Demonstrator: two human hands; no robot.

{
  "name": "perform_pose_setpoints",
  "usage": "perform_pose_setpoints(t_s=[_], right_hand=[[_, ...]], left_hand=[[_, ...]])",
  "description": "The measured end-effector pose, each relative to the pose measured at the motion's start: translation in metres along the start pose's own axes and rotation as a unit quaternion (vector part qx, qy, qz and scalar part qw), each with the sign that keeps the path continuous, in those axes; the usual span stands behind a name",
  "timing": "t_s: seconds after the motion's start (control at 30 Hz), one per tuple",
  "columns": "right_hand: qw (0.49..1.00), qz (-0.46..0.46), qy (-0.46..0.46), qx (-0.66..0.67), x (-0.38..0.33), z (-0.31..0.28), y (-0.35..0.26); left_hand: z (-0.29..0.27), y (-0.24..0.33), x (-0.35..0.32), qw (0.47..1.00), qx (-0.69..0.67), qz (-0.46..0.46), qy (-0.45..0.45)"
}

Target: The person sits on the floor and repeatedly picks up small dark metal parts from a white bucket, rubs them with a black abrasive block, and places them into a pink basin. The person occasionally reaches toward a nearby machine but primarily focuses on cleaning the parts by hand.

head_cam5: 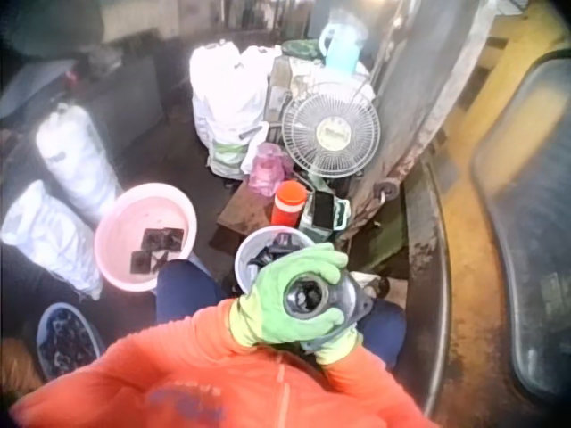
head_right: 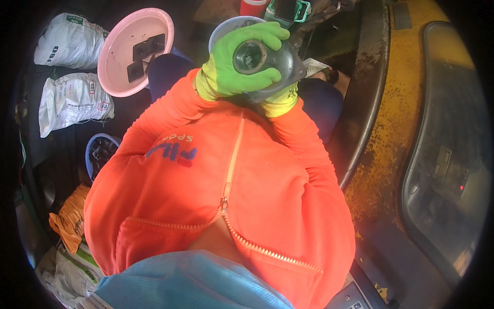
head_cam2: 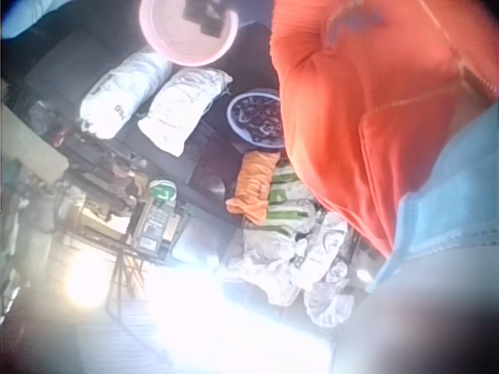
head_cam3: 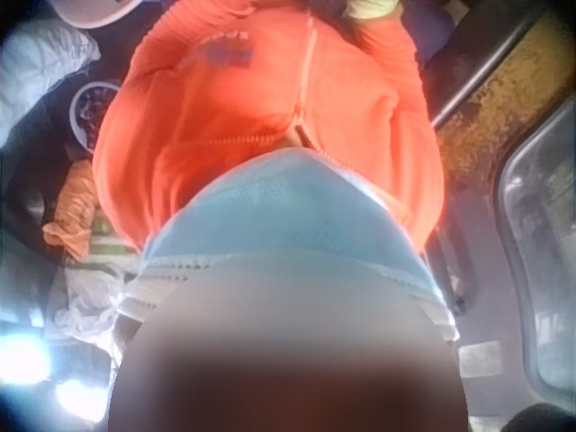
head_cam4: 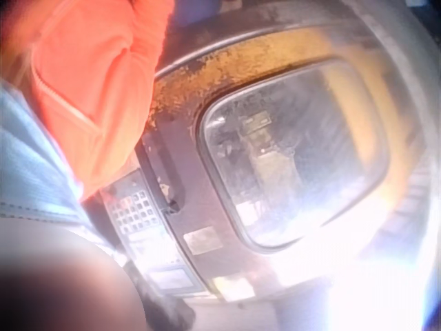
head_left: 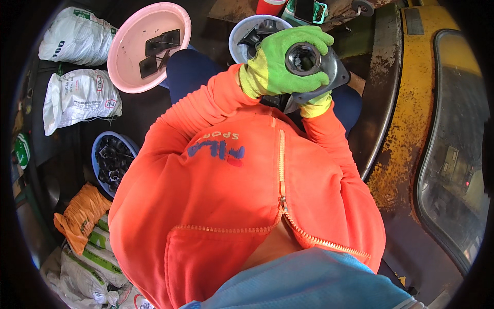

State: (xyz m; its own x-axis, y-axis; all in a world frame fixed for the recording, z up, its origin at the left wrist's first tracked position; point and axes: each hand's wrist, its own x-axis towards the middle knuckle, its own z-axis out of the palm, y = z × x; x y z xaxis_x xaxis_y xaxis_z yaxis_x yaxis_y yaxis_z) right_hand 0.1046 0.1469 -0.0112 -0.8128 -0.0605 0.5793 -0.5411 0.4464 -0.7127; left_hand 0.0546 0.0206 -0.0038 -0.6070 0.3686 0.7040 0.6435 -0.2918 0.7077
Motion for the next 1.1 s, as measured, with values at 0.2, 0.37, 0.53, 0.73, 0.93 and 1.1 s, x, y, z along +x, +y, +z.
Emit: perform_pose_setpoints(t_s=[0.2, 0.37, 0.53, 0.73, 0.93, 1.1], right_hand=[[0.992, 0.043, -0.115, -0.010, 0.001, -0.014, -0.002], [0.987, -0.047, -0.141, -0.064, 0.002, -0.019, -0.008], [0.974, -0.033, -0.225, -0.019, -0.005, -0.021, -0.015], [0.990, -0.005, -0.134, -0.037, 0.007, -0.023, -0.003], [0.999, 0.036, -0.012, -0.018, 0.008, -0.005, -0.008], [0.996, 0.008, -0.091, -0.007, 0.014, -0.011, -0.015]], left_hand=[[-0.013, -0.002, 0.008, 0.997, -0.054, 0.024, -0.055], [-0.019, -0.002, 0.012, 0.986, -0.108, -0.005, -0.128], [-0.030, -0.002, 0.018, 0.948, -0.177, -0.012, -0.266], [-0.026, 0.004, 0.023, 0.987, -0.090, -0.020, -0.134], [-0.011, 0.012, 0.018, 0.999, 0.031, 0.016, 0.001], [-0.020, 0.013, 0.017, 0.999, -0.005, 0.017, -0.048]])
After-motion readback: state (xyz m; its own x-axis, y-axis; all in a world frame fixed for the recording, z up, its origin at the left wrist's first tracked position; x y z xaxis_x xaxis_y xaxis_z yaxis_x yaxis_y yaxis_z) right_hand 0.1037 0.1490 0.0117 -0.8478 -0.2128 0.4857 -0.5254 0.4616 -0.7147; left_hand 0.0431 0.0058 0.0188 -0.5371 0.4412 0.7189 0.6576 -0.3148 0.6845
